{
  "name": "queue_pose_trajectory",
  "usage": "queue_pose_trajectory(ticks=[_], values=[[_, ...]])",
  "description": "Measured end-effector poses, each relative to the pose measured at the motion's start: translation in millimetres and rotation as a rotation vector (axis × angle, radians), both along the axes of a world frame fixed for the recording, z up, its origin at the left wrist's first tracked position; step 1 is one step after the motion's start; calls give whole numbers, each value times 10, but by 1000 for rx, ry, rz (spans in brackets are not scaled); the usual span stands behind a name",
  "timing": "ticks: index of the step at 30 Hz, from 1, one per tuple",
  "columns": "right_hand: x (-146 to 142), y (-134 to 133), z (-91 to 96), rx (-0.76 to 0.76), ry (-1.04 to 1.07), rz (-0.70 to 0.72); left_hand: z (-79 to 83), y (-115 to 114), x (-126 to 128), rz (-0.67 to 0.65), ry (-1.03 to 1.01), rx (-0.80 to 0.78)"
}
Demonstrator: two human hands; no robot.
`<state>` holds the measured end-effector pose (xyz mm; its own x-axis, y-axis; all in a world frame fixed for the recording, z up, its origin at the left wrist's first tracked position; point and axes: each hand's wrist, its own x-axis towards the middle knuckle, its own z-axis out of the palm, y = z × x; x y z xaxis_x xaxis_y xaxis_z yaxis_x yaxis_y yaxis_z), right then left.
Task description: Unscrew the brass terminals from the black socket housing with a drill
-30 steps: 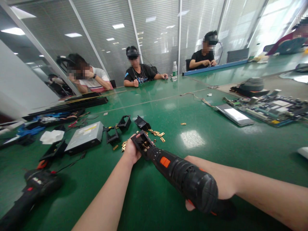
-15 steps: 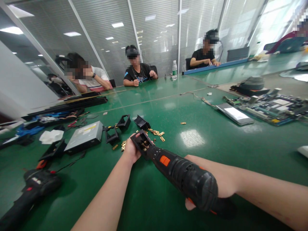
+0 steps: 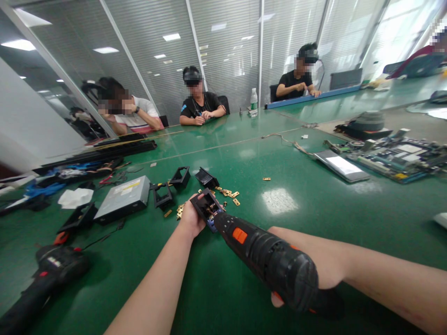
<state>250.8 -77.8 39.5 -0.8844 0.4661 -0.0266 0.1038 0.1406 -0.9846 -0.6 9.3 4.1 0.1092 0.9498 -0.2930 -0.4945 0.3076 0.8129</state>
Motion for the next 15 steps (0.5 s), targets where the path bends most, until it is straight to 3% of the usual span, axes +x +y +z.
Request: queue_pose_trajectory(ticks=[15], values=[[-5, -24, 58, -39, -29, -52, 3, -4, -1, 7, -6, -3]])
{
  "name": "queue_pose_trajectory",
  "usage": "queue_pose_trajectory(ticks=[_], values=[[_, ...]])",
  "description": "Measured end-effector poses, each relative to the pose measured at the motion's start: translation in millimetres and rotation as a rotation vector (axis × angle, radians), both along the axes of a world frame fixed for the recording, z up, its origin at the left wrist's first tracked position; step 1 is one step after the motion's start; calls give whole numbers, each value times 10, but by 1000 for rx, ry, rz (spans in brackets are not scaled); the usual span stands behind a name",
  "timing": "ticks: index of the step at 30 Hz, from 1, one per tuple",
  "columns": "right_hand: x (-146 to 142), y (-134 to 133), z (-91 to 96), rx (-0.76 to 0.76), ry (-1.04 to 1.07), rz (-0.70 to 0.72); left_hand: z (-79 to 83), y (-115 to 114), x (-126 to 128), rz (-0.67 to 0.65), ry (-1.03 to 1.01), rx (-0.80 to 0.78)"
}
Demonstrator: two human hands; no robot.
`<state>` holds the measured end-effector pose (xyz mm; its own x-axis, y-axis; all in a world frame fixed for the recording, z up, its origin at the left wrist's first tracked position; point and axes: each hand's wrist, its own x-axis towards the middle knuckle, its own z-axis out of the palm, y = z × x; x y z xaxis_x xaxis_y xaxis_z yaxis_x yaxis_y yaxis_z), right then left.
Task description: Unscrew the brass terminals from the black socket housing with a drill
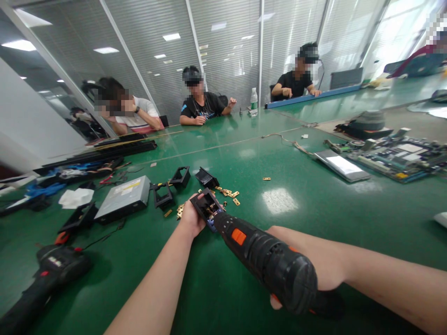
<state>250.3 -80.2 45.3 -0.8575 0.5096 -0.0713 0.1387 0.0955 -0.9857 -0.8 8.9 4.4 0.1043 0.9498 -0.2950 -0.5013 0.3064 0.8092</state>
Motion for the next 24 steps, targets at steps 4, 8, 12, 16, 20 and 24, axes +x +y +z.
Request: queue_pose_trajectory(ticks=[4, 8, 12, 16, 20, 24], values=[[1, -12, 22, -6, -5, -1, -8, 8, -6, -1, -21, -26], [-4, -4, 30, -10, -8, -9, -28, 10, -15, 10, -15, -9], [-20, 10, 13, -4, -12, 1, -43, 12, -23, -12, -11, 6], [-33, -7, 14, 14, -14, -11, -35, 17, -18, 8, -3, -14], [-33, -29, 33, 23, -8, 1, -32, 22, -16, 12, 3, -26], [-32, -30, 44, 1, -15, -7, -34, 20, -20, 1, -1, -19]])
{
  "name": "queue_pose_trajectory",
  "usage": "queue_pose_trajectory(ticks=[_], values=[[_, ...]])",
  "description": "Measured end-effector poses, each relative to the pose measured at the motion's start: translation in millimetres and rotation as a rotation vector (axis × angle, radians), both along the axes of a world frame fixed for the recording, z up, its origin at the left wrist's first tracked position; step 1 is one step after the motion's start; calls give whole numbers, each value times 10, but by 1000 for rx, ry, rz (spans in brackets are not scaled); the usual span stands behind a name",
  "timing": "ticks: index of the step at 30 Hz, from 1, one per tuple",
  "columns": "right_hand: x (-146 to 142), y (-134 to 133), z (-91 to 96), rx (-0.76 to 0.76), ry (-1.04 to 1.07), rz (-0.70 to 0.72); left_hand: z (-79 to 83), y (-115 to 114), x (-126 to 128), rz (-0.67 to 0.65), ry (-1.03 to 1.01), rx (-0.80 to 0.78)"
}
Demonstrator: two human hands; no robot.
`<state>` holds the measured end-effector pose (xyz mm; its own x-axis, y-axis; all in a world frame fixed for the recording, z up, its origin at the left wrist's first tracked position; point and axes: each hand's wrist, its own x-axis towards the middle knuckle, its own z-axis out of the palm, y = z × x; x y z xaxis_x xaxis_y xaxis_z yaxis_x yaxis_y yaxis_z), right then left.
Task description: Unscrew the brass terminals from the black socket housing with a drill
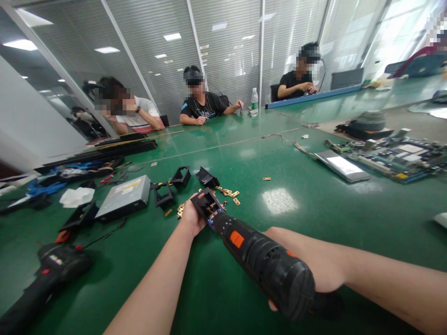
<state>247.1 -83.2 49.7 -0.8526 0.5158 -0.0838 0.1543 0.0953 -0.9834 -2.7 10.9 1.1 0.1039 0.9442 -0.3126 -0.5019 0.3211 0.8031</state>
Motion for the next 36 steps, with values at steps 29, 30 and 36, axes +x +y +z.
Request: queue_pose_trajectory(ticks=[29, 30, 36], values=[[-12, 13, -22, 0, 13, -2, 4, -9, -4, -5, 19, 20], [-7, 16, -29, 10, 13, 1, 3, -7, -8, -6, 17, 13], [23, 42, -106, 37, 48, 1, -8, 1, -19, -10, 13, 6]])
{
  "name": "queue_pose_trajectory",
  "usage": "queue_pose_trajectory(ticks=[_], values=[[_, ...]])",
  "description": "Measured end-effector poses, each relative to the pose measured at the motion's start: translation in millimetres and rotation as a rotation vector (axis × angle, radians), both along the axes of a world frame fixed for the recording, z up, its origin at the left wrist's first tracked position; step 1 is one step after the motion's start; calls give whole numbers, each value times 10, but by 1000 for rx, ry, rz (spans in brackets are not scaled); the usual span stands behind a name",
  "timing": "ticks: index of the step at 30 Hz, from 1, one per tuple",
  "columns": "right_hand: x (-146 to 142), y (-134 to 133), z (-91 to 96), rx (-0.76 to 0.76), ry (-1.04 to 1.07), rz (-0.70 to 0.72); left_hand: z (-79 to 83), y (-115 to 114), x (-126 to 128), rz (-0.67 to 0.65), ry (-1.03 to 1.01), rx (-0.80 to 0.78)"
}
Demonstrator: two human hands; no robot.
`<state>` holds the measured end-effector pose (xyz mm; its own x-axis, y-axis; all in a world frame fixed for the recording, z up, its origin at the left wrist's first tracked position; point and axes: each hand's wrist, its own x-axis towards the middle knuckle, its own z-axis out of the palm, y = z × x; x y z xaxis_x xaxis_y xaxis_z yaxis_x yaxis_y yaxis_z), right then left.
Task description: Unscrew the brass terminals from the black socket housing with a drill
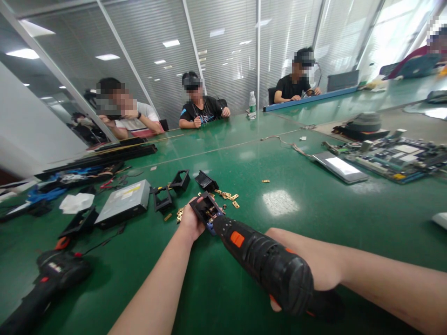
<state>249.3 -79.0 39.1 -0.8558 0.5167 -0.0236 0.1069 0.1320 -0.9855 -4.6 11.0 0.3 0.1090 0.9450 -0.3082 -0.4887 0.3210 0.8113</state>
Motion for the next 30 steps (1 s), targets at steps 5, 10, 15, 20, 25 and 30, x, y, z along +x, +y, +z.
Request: queue_pose_trajectory(ticks=[5, 10, 15, 20, 25, 30], values=[[-2, 6, 13, -62, 7, -1, -12, 0, -1, -11, 9, 30], [8, 24, 45, -80, 23, -32, -10, 5, -3, -4, -10, 15], [30, 30, 50, -29, 25, -56, 3, -4, 6, 5, -4, 6], [42, 31, 30, -34, 77, -67, 4, -10, 8, -1, 10, 18], [37, 52, -1, 72, 56, -46, -1, -5, 3, 7, 18, 18], [49, 30, 32, 46, -1, -89, -7, -6, 5, -2, 16, 30]])
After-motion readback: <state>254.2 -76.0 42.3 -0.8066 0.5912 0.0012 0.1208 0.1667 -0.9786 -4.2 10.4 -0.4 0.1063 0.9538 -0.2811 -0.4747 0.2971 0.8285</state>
